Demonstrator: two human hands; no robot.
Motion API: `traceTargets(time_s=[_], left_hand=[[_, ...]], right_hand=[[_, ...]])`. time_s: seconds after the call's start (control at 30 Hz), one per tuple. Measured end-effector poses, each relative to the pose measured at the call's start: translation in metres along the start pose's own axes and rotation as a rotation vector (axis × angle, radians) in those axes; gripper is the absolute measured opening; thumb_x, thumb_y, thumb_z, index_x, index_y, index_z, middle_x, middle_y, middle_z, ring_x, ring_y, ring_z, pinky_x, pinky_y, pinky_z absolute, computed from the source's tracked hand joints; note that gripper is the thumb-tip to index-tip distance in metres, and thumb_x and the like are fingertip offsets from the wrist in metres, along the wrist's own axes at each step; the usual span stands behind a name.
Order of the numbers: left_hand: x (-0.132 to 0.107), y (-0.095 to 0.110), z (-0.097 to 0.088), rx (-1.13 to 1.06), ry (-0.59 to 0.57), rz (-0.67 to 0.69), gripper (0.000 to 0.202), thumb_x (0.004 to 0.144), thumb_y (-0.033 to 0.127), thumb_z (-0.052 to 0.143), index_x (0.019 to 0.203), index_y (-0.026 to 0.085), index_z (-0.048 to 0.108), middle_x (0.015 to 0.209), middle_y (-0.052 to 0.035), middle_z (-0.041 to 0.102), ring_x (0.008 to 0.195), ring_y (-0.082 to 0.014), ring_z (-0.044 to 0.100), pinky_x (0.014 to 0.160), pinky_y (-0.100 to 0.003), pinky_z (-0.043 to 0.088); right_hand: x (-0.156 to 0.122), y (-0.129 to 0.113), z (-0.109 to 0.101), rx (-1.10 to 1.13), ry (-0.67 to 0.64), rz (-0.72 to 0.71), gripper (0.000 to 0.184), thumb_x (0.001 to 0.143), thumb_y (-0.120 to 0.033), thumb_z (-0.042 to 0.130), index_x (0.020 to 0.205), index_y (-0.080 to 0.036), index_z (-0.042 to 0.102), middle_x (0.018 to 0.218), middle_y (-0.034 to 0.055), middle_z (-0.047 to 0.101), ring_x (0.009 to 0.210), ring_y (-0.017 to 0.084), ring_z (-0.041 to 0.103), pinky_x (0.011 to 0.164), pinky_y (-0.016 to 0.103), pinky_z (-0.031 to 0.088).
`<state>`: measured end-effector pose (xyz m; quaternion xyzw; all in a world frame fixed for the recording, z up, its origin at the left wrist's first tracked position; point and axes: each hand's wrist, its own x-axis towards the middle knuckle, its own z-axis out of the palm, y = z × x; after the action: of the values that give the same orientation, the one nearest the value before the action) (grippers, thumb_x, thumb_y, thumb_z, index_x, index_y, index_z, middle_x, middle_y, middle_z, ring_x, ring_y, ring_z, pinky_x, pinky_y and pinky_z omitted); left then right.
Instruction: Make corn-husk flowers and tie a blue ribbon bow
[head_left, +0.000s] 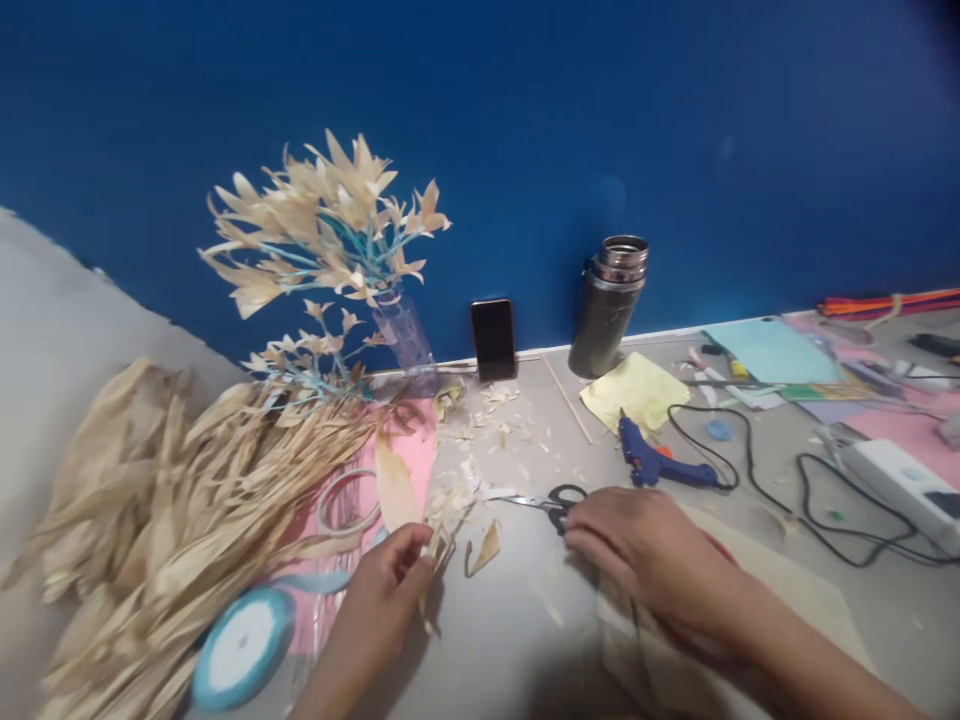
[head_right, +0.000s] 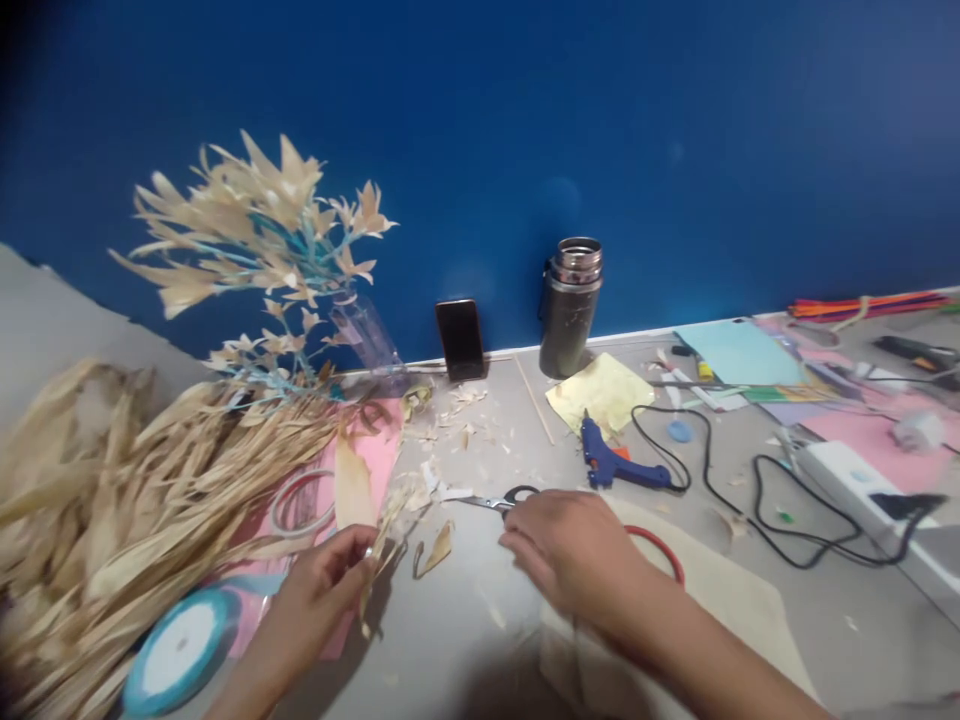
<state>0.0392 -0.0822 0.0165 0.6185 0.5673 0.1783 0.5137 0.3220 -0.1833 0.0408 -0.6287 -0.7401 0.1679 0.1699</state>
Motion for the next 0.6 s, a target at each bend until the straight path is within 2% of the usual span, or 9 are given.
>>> traceTargets(time_s=[0.13, 0.23, 0.33, 0.4, 0.47, 0.53, 0.6], left_hand=[[0.006, -0.008, 0.002, 0.038, -0.005, 0.034, 0.033, 0.072, 0.053, 0.064, 0.069, 0.021, 0.062, 0.055, 0.0038, 0.047, 0.052, -0.0142, 0.043, 0.048, -0.023, 0.034], [0.008, -0.013, 0.005, 0.038, -0.028, 0.01, 0.041, 0.072, 0.06, 0.066, 0.061, 0.021, 0.057, 0.052, 0.0042, 0.044, 0.049, -0.0133, 0.04, 0.045, -0.022, 0.03], [0.007, -0.016, 0.006, 0.043, -0.038, -0.031, 0.047, 0.07, 0.066, 0.067, 0.061, 0.021, 0.057, 0.05, 0.0047, 0.042, 0.047, -0.0132, 0.038, 0.043, -0.021, 0.027], [0.007, -0.016, 0.006, 0.043, -0.028, -0.048, 0.049, 0.069, 0.069, 0.067, 0.062, 0.022, 0.057, 0.049, 0.005, 0.041, 0.047, -0.0133, 0.037, 0.043, -0.022, 0.025], [0.007, -0.013, 0.009, 0.03, -0.015, -0.041, 0.05, 0.069, 0.07, 0.066, 0.062, 0.022, 0.055, 0.05, 0.005, 0.04, 0.048, -0.0135, 0.036, 0.044, -0.022, 0.026], [0.004, -0.007, 0.015, 0.008, -0.02, -0.009, 0.049, 0.071, 0.067, 0.065, 0.06, 0.022, 0.052, 0.052, 0.0044, 0.039, 0.052, -0.0138, 0.036, 0.047, -0.022, 0.028], [-0.002, 0.003, 0.024, -0.005, -0.051, 0.034, 0.046, 0.074, 0.06, 0.064, 0.056, 0.021, 0.047, 0.055, 0.0036, 0.039, 0.055, -0.0141, 0.037, 0.051, -0.023, 0.031]], right_hand=[[-0.029, 0.055, -0.024, -0.147, 0.123, 0.366, 0.031, 0.1, -0.034, 0.044, 0.09, -0.025, 0.072, 0.084, 0.0033, 0.078, 0.072, 0.021, 0.069, 0.062, 0.029, 0.039], [-0.055, 0.1, -0.031, -0.363, 0.119, 0.638, 0.034, 0.098, -0.043, 0.046, 0.09, -0.025, 0.073, 0.081, 0.0087, 0.078, 0.067, 0.027, 0.069, 0.055, 0.032, 0.035], [-0.082, 0.127, -0.034, -0.394, 0.119, 0.775, 0.037, 0.098, -0.045, 0.043, 0.091, -0.025, 0.073, 0.08, 0.0099, 0.078, 0.069, 0.03, 0.07, 0.055, 0.032, 0.037], [-0.096, 0.128, -0.035, -0.351, 0.139, 0.803, 0.037, 0.098, -0.044, 0.042, 0.091, -0.025, 0.073, 0.081, 0.0097, 0.078, 0.071, 0.03, 0.071, 0.056, 0.033, 0.039], [-0.099, 0.115, -0.035, -0.241, 0.177, 0.751, 0.036, 0.097, -0.044, 0.043, 0.089, -0.025, 0.073, 0.083, 0.0084, 0.078, 0.072, 0.028, 0.071, 0.059, 0.033, 0.043], [-0.091, 0.09, -0.029, -0.033, 0.191, 0.607, 0.034, 0.098, -0.045, 0.045, 0.087, -0.026, 0.072, 0.083, 0.0054, 0.078, 0.073, 0.024, 0.071, 0.065, 0.031, 0.048], [-0.074, 0.06, -0.018, 0.154, 0.102, 0.471, 0.036, 0.1, -0.044, 0.045, 0.082, -0.026, 0.07, 0.076, 0.0029, 0.075, 0.067, 0.02, 0.068, 0.062, 0.028, 0.048]])
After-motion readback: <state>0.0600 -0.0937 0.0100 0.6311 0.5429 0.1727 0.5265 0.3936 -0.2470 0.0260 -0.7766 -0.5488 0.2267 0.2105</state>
